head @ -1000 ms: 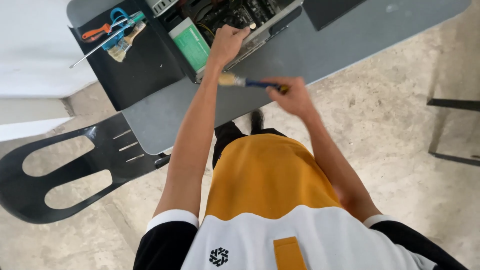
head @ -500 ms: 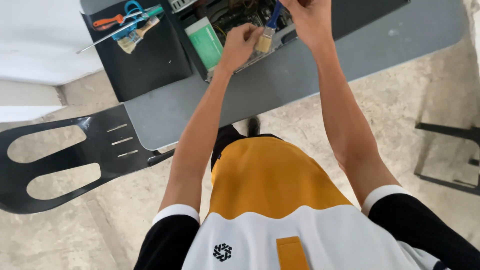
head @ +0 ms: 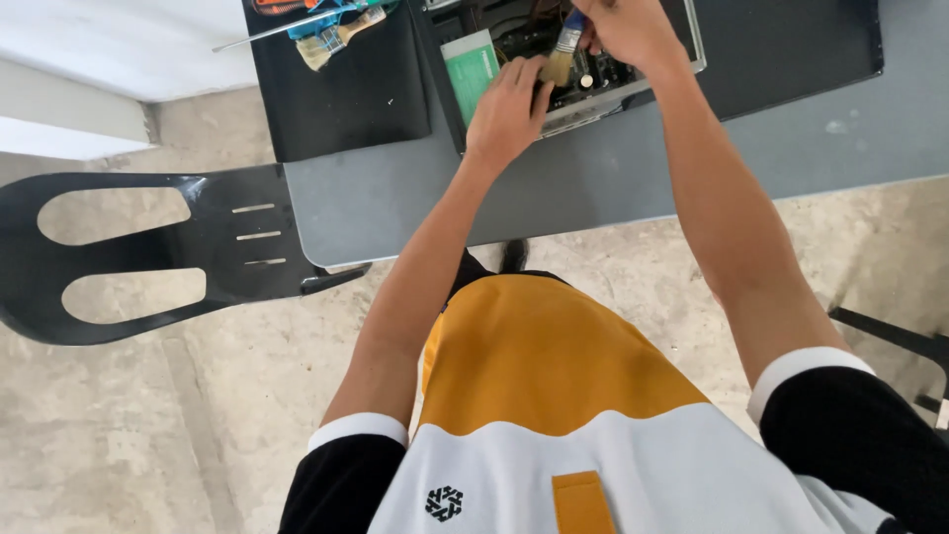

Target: Cleaning the internal components of a desktop computer with a brush and using a screwdriver to secure the case cover.

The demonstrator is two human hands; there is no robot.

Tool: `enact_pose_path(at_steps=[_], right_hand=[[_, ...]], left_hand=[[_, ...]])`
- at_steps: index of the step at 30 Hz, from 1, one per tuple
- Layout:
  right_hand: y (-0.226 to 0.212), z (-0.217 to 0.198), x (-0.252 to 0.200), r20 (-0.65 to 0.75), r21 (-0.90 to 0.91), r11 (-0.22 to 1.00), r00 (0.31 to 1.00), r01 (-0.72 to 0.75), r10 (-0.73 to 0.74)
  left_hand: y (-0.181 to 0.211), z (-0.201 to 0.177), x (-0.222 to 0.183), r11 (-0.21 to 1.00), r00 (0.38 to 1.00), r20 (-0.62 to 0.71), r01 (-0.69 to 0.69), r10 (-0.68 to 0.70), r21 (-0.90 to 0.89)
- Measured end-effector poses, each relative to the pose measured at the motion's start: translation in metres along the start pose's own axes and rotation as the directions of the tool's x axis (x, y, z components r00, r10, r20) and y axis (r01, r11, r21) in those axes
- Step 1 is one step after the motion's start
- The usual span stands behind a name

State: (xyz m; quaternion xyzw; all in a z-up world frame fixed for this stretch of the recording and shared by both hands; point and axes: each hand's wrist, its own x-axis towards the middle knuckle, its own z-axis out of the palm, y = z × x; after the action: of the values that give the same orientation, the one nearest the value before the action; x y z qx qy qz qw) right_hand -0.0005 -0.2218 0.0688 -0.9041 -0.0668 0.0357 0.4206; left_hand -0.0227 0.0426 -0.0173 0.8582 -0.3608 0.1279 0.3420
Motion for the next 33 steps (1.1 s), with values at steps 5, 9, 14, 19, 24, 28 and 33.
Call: enact_pose_path(at_steps=[5,9,14,19,24,28,33], right_hand=[[0.002,0.025,0.002,0.218,-0.113,0.971,0.948,-0.210,0.231],[0.013,0.022,-0.003,0.160,0.211,0.902,0.923,-0.377,0.349],[0.003,0.026,-0.006,0.237,0.064,0.966,0.944,-0.250,0.229],[0.007,0.028,-0.005,0.159,0.086,0.962,0.957,-0.259,0.244],[0.025,0.031,-0.003,0.195,0.195,0.946,0.956,-0.258,0.220],[0.009,0.030,0.003,0.313,-0.194,0.929,0.877,-0.316,0.364],[-0.012,0.020,-0.008,0.276,0.052,0.945,0.914,-0.322,0.296]], left_hand=[[0.002,0.001,0.003,0.998,0.998,-0.005,0.061,-0.061,0.011],[0.005,-0.004,0.006,0.997,0.998,-0.025,0.065,-0.066,-0.033],[0.002,-0.002,0.004,0.997,0.998,-0.008,0.063,-0.064,-0.036],[0.010,-0.012,0.009,0.990,0.991,0.015,0.136,-0.136,-0.043],[0.005,-0.007,0.007,0.994,0.995,0.003,0.096,-0.096,-0.042],[0.006,-0.006,0.009,0.996,0.996,0.005,0.089,-0.089,-0.008],[0.004,-0.003,0.008,0.995,0.995,0.014,0.101,-0.101,0.004]])
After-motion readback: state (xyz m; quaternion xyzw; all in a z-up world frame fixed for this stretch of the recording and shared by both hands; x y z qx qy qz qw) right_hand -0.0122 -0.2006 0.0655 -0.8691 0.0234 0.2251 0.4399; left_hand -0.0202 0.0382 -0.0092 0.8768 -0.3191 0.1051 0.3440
